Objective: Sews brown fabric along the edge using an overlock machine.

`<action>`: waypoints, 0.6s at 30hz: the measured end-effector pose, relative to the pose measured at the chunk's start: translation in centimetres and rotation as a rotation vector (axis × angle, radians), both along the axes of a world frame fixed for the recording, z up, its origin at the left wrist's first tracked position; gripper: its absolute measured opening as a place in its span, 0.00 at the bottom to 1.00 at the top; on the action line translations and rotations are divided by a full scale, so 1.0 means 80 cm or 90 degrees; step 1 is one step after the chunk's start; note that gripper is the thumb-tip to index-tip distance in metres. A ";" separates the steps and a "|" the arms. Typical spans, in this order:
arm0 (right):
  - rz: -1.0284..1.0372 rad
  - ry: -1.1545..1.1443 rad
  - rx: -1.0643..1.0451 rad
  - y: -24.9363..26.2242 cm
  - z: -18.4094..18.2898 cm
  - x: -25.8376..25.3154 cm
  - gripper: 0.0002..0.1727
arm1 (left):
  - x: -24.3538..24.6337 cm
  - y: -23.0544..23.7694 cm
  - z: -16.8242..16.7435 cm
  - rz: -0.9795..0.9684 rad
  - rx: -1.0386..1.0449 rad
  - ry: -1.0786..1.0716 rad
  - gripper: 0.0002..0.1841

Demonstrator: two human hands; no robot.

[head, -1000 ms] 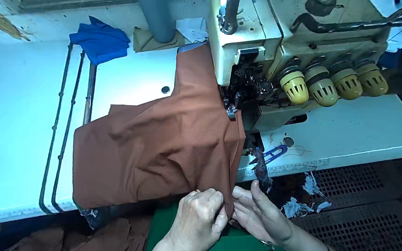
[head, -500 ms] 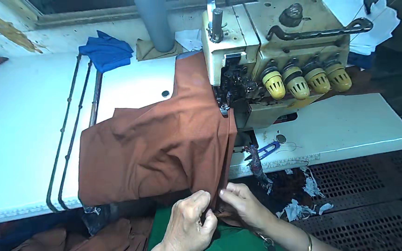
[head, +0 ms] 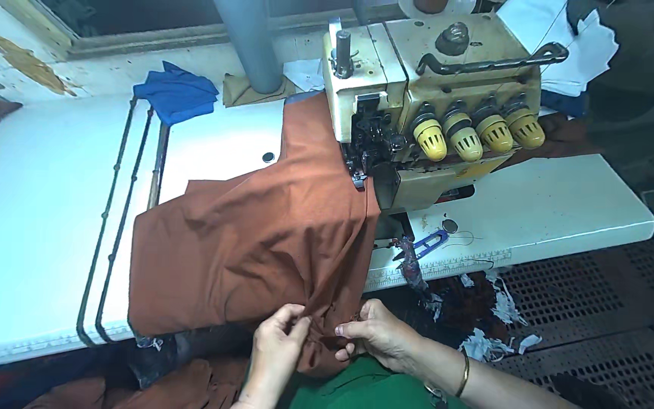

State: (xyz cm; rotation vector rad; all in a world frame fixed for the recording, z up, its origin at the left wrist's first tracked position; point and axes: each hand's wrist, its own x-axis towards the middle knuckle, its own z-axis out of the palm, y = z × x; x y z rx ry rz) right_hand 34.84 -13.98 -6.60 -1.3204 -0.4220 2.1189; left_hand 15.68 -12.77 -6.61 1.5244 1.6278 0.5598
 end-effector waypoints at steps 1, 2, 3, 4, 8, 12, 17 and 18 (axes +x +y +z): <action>-0.015 0.035 -0.031 0.000 0.002 0.000 0.08 | -0.005 0.004 0.001 0.042 -0.019 -0.057 0.06; -0.012 0.038 -0.029 -0.001 -0.001 0.000 0.11 | -0.009 0.005 0.003 0.048 -0.016 -0.081 0.06; 0.009 0.006 0.001 -0.003 -0.006 0.001 0.13 | -0.013 0.003 0.003 0.020 0.008 -0.068 0.07; 0.058 -0.069 0.054 -0.004 -0.015 0.004 0.13 | -0.016 0.000 0.001 -0.024 0.040 -0.033 0.08; 0.457 -0.516 0.213 0.001 -0.048 0.033 0.15 | -0.021 -0.013 -0.025 -0.145 0.167 0.060 0.11; 0.407 -0.579 0.230 -0.010 -0.060 0.054 0.20 | -0.018 -0.013 -0.033 -0.157 0.210 0.097 0.11; 0.070 -0.498 0.395 -0.033 -0.075 0.043 0.21 | -0.018 -0.015 -0.035 -0.168 0.222 0.079 0.11; 0.089 -0.513 0.432 -0.037 -0.077 0.043 0.16 | -0.019 -0.016 -0.036 -0.172 0.219 0.070 0.11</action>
